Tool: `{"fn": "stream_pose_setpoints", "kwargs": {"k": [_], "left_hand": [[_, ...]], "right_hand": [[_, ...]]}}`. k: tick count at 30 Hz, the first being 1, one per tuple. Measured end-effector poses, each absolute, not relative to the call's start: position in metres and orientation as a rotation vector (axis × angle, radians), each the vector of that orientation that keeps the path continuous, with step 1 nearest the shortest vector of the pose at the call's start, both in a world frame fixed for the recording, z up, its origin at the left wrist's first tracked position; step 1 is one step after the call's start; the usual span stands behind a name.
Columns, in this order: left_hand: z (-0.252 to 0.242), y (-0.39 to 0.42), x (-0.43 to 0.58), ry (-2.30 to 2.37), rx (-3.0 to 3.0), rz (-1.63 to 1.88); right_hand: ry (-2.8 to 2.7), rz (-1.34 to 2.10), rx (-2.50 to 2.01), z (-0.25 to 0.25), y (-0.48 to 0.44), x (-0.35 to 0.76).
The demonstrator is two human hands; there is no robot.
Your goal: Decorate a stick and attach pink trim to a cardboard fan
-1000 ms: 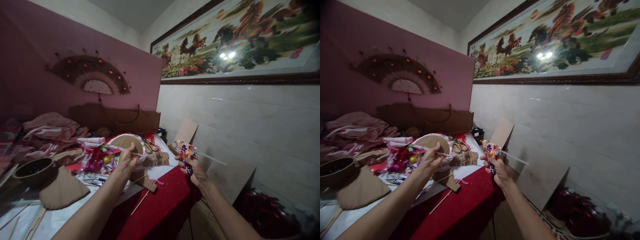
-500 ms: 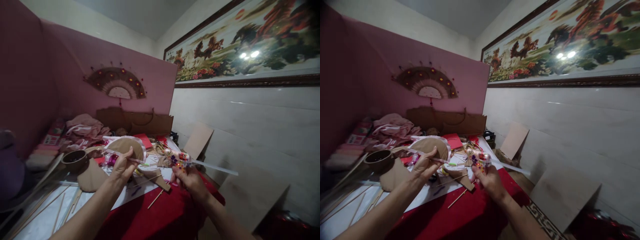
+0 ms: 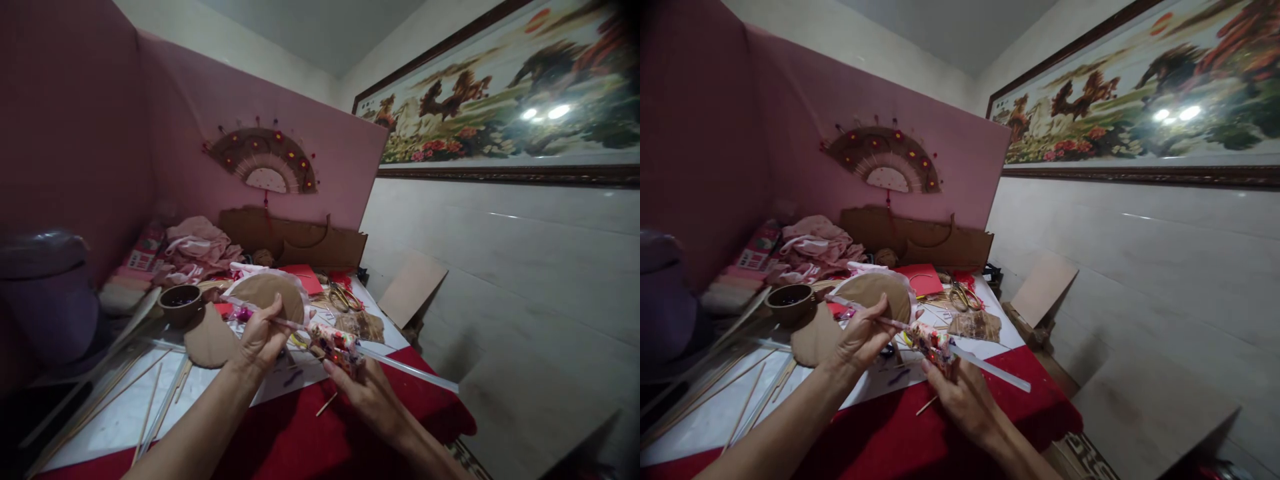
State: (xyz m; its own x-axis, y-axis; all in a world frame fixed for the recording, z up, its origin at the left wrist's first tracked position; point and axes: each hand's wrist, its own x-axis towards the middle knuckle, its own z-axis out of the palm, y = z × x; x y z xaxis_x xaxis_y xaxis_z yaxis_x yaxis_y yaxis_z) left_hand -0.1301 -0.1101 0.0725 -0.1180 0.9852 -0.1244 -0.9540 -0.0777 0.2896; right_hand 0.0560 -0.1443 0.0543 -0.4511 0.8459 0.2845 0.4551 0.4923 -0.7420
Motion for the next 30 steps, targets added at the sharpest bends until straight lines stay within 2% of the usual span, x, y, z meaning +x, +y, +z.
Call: {"fn": "stream_pose_setpoints", "kwargs": {"k": [30], "left_hand": [[0.0628, -0.1056, -0.1206, 0.466, 0.086, 1.67]], "right_hand": [[-2.113, 0.792, -1.046, 0.0492, -0.1404, 0.052]]}}
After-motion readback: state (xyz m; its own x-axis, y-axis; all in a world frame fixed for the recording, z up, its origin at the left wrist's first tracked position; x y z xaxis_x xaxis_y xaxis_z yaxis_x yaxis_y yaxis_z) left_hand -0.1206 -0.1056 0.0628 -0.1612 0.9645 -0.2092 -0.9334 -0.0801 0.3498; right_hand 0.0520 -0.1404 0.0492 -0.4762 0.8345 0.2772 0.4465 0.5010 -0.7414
